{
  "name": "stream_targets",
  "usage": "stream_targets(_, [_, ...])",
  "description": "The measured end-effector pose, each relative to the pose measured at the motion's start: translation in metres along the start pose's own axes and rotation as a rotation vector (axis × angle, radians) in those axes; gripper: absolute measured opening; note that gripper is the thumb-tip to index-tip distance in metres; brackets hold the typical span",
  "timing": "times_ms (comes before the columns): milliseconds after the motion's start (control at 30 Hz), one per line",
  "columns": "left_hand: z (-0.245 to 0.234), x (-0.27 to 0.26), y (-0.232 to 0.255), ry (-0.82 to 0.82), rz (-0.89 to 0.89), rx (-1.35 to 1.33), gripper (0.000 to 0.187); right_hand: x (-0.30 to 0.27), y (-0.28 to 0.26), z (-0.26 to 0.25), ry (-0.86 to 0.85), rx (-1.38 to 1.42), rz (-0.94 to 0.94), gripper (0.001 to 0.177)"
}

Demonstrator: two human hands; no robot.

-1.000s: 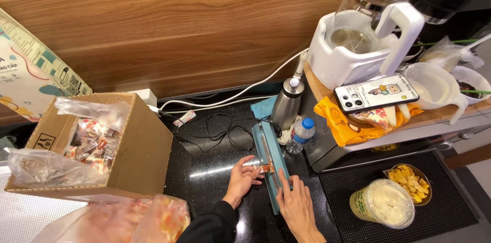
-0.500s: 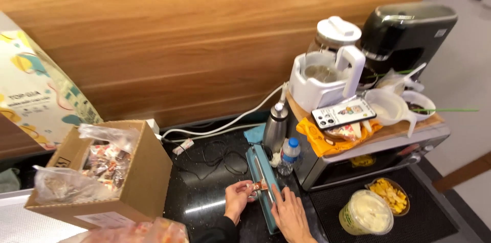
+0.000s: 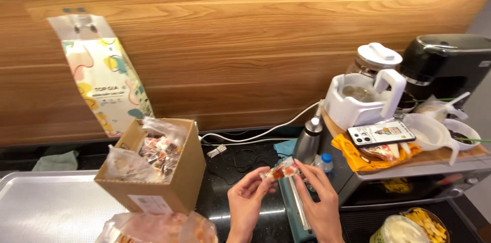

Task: Using a manual impulse heat sealer to close small plastic bags containing snacks and organizing them into a cardboard box.

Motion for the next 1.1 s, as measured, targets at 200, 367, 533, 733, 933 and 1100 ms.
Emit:
stream_targets(200, [-0.001, -0.033, 0.049, 0.047, 0.074, -0.096, 0.033, 0.019, -0.082, -0.002, 0.171, -0.169, -0.472, 0.037])
stream_targets(367, [-0.013, -0.042, 0.063, 0.04, 0.252, -0.01, 0.03, 0.027, -0.103, 0.004, 0.248, -0.02, -0.35, 0.021])
stream_targets(533, [-0.028, -0.045, 0.068, 0.009, 0.376, -0.031, 0.027, 0.036, -0.103, 0.017, 0.236, 0.314, -0.007, 0.017])
stream_targets(733, [-0.049, -0.051, 0.076, 0.035, 0.423, -0.086, 0.026, 0.044, -0.113, 0.041, 0.215, 0.421, 0.138, 0.011])
stream_targets(933, [-0.106, -0.029, 0.038, 0.176, 0.449, -0.195, 0.034, 0.051, -0.102, 0.095, -0.012, 0.485, 0.156, 0.022])
stream_targets(1100, [-0.187, -0.004, -0.01, 0.388, 0.208, -0.194, 0.05, 0.064, -0.113, 0.171, -0.296, 0.423, 0.091, 0.009])
Point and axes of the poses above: each hand's wrist, its own x-axis towards the middle knuckle, its own z-axis out of the palm, y = z × x, the point moved 4 cm from there along x, towards the middle knuckle, and after that the axes turned 11 degrees about -z, right-handed, at the moved point
